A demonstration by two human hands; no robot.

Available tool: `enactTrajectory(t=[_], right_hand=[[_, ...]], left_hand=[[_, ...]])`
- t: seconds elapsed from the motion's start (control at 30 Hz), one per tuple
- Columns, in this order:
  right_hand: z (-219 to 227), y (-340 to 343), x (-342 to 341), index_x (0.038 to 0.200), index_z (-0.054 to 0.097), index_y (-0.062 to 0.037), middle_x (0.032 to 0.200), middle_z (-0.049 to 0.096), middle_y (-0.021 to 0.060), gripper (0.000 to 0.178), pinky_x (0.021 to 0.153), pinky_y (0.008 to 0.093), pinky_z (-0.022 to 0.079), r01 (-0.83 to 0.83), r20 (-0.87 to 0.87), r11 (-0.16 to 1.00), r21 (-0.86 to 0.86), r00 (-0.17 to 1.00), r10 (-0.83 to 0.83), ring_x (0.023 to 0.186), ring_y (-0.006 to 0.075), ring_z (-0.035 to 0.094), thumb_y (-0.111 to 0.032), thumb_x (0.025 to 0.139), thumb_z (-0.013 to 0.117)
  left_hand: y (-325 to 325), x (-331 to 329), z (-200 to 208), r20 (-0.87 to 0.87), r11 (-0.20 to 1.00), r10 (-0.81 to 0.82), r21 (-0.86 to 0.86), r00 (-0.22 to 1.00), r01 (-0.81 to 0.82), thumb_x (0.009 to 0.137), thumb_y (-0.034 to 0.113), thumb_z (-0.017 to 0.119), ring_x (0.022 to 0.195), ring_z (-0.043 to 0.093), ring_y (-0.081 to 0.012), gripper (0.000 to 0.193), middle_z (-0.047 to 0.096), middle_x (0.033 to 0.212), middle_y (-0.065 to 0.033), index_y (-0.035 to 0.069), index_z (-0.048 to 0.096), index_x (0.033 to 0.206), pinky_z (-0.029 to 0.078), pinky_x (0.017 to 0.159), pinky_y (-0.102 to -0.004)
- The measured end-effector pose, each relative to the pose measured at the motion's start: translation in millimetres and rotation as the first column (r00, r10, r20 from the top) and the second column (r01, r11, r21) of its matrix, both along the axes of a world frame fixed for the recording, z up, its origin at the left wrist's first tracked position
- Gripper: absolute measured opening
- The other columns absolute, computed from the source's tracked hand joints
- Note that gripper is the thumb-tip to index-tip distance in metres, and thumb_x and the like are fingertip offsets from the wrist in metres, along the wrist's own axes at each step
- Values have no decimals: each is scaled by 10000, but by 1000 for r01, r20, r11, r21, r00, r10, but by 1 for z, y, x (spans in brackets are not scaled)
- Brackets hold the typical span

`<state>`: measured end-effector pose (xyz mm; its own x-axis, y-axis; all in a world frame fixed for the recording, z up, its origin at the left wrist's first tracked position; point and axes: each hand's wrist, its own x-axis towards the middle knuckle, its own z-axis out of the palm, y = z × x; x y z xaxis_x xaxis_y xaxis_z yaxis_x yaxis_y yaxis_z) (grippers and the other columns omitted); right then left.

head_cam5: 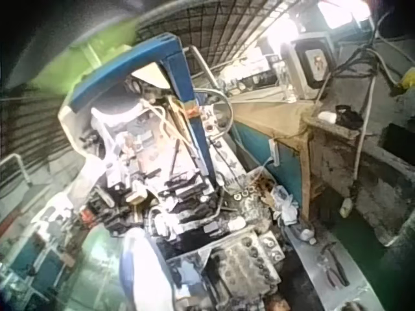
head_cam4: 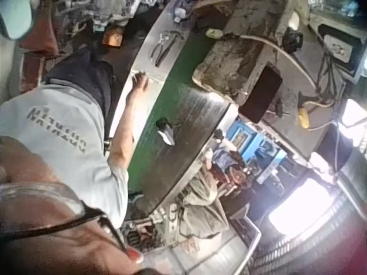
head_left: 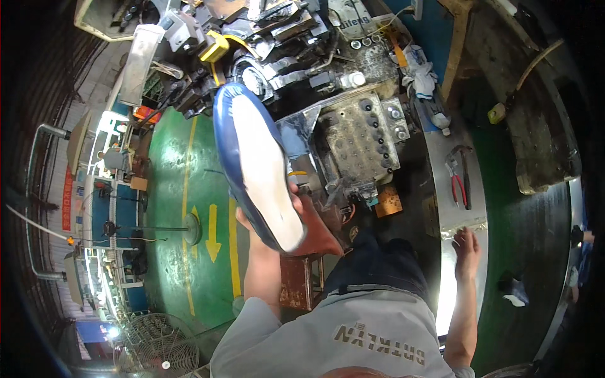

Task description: Operating a toe-lasting machine to shape and attach blue leather shoes in an industrial factory.

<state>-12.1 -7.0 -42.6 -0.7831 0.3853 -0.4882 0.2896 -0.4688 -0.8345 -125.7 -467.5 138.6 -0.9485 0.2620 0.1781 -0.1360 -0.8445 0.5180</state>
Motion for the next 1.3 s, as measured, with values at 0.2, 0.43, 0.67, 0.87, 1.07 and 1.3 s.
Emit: enactTrajectory(t=[0.2, 0.43, 0.67, 0.87, 1.07, 1.3], right_hand=[[80, -87, -28, 1222, 562, -3, 1123, 636, 117, 331, 901, 350, 509, -333, -247, 938, 97, 905, 347, 997, 193, 633, -207, 963, 599], [113, -126, -17, 1530, 58, -59, 1402, 423, 164, 1072, 1116, 413, 301, -699, -573, 710, 82, 550, 608, 1322, 252, 409, -274, 794, 807], [60, -93, 16, 1360, 446, -37, 1264, 578, 92, 597, 1008, 398, 438, -218, -140, 864, -455, 975, 173, 1175, 204, 539, -308, 892, 698], [-15, 37, 41, 1292, 489, -164, 1184, 591, 44, 639, 836, 468, 458, 270, 200, 861, -430, 959, -201, 1093, 219, 552, -547, 818, 681], [-94, 135, 86, 1428, 327, -44, 1273, 469, 141, 692, 885, 435, 533, 732, 118, 681, 18, 674, -729, 1135, 276, 516, -358, 910, 662], [-100, -1, 58, 1088, 580, -51, 875, 631, 79, 265, 684, 305, 527, 203, 301, 971, -130, 941, -156, 747, 179, 618, -281, 957, 596]], left_hand=[[62, 26, -26, 39, 979, -177, -97, 984, 180, 614, 609, 814, 1204, 522, -432, 1185, 511, 1316, -276, -29, 286, 1461, 372, 1080, -535], [135, 38, -63, 233, 862, -261, -381, 937, 335, 643, 234, 857, 1257, 505, -261, 1011, 458, 1412, -132, 15, 305, 1460, 408, 1060, -398], [197, 53, -98, 287, 590, -267, -706, 920, 391, 936, 246, 644, 1263, 433, -191, 602, 434, 1407, -76, 33, 386, 1436, 347, 1061, -351], [181, 57, -114, 193, 290, -464, -889, 865, 354, 962, 257, 601, 1309, 430, -202, 492, 454, 1426, -70, 107, 466, 1411, 356, 1051, -368], [174, 69, -116, 207, 203, -507, -915, 837, 350, 971, 192, 578, 1242, 491, -171, 418, 522, 1360, -76, 69, 515, 1365, 389, 1012, -328], [196, 75, -120, 161, 136, -617, -942, 770, 306, 974, 198, 577, 1194, 547, -198, 394, 566, 1306, -102, 43, 536, 1333, 443, 978, -335]])
